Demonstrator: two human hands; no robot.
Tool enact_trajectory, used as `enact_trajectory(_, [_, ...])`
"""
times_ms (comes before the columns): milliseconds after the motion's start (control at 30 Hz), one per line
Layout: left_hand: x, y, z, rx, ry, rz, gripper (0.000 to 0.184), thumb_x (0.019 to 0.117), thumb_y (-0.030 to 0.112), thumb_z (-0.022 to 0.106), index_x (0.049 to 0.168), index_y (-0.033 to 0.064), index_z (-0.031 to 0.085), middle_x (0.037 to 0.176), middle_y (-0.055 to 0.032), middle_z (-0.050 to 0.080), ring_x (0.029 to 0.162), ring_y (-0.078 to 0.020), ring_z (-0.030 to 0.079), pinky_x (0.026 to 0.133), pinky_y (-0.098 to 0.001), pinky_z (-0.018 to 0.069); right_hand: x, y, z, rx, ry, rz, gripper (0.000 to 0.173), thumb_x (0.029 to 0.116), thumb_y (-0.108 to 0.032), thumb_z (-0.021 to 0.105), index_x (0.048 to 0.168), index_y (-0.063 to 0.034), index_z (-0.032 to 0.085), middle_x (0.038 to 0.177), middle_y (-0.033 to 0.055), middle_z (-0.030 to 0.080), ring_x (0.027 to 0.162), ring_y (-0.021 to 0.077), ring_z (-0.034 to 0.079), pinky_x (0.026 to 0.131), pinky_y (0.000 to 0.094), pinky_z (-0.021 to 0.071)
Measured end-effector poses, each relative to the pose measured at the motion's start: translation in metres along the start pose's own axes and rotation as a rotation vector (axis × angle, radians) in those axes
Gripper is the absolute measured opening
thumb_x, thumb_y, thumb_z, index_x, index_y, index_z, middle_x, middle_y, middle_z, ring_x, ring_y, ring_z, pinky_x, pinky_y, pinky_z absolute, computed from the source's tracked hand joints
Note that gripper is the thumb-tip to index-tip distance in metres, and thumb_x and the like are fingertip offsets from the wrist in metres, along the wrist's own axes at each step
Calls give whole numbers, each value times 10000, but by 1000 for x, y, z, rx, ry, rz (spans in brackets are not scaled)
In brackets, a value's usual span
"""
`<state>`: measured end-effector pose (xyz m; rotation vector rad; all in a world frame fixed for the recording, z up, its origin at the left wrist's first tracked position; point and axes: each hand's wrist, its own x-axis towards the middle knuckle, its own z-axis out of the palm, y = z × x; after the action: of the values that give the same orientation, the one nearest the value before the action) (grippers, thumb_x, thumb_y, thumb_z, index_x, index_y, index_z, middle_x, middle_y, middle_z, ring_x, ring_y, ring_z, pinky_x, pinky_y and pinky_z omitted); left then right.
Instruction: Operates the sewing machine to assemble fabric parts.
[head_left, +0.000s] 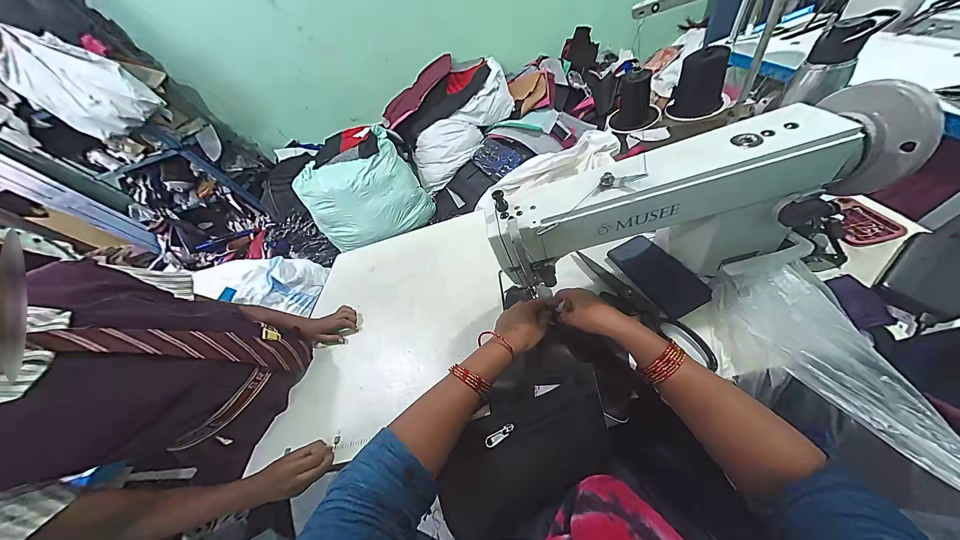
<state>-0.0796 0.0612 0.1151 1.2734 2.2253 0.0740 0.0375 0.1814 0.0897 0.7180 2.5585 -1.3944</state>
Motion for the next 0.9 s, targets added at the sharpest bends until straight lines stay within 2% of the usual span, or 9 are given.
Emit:
enact_trajectory(67, [-2, 0, 2, -72, 47, -58, 379, 1015, 266, 556, 1291, 12, 616, 1234, -230, 661, 1192, -381, 626, 1010, -604, 465, 0, -2, 1, -11, -14, -10, 407, 973, -62, 599, 1376, -11, 573, 1168, 223, 656, 1062, 334, 624, 975, 503, 466])
enact_trajectory(133, [-2, -6, 6, -186, 117, -92, 456, 940, 234, 646, 1333, 15, 568, 1222, -234, 655, 1156, -385, 636, 987, -594, 486, -1, -4, 4, -6, -22, -10, 425, 967, -62, 609, 1386, -6, 562, 1188, 226, 660, 1075, 330, 631, 984, 499, 466])
enact_trajectory(167, [-2, -11, 8, -253, 151, -92, 498, 925, 229, 673, 1362, 20, 560, 1253, -231, 650, 1171, -374, 635, 1007, -576, 487, -1, -5, 6, 6, -23, -4, 436, 969, -66, 613, 1397, -9, 553, 1190, 222, 658, 1070, 323, 630, 982, 492, 466])
enact_trajectory(233, [-3, -21, 11, -359, 202, -76, 465, 921, 231, 702, 1324, 11, 625, 1243, -208, 674, 1163, -338, 648, 1029, -534, 489, -2, -5, 10, 39, -12, 3, 446, 969, -70, 622, 1405, -15, 547, 1170, 212, 652, 1034, 305, 627, 961, 475, 476])
enact_trajectory(400, [-5, -30, 21, -459, 251, -12, 327, 963, 205, 652, 1221, 14, 715, 1135, -151, 736, 1052, -226, 702, 989, -437, 525, -2, -7, 22, 113, 11, -6, 460, 972, -56, 613, 1421, -8, 525, 1166, 217, 644, 998, 283, 626, 928, 448, 490])
enact_trajectory(500, [-6, -28, 23, -387, 230, 16, 347, 1014, 234, 599, 1255, 9, 706, 1240, -188, 691, 1190, -279, 647, 1072, -458, 469, -1, -6, 27, 196, 39, -2, 463, 955, -36, 612, 1408, 5, 530, 1186, 220, 632, 987, 262, 618, 910, 422, 492])
enact_trajectory(567, [-7, -26, 23, -311, 206, 53, 379, 1051, 257, 538, 1261, -13, 700, 1276, -220, 666, 1235, -314, 617, 1103, -466, 439, -3, -5, 28, 259, 52, 2, 463, 946, -29, 625, 1399, 11, 538, 1179, 207, 625, 944, 229, 602, 879, 389, 492])
enact_trajectory(767, [-11, -25, 19, -152, 125, 131, 501, 1098, 283, 385, 1048, -99, 705, 1226, -271, 634, 1183, -374, 611, 1058, -514, 442, -4, -5, 26, 294, 22, 55, 468, 957, -39, 617, 1416, -26, 524, 1088, 151, 643, 868, 161, 583, 826, 341, 485])
enact_trajectory(900, [-14, -29, 20, -112, 133, 200, 511, 1093, 279, 378, 1050, -104, 713, 1222, -284, 643, 1194, -400, 611, 1056, -534, 445, -2, -2, 26, 296, 19, 63, 507, 952, -56, 638, 1440, -39, 504, 1088, 146, 650, 859, 152, 590, 815, 335, 490])
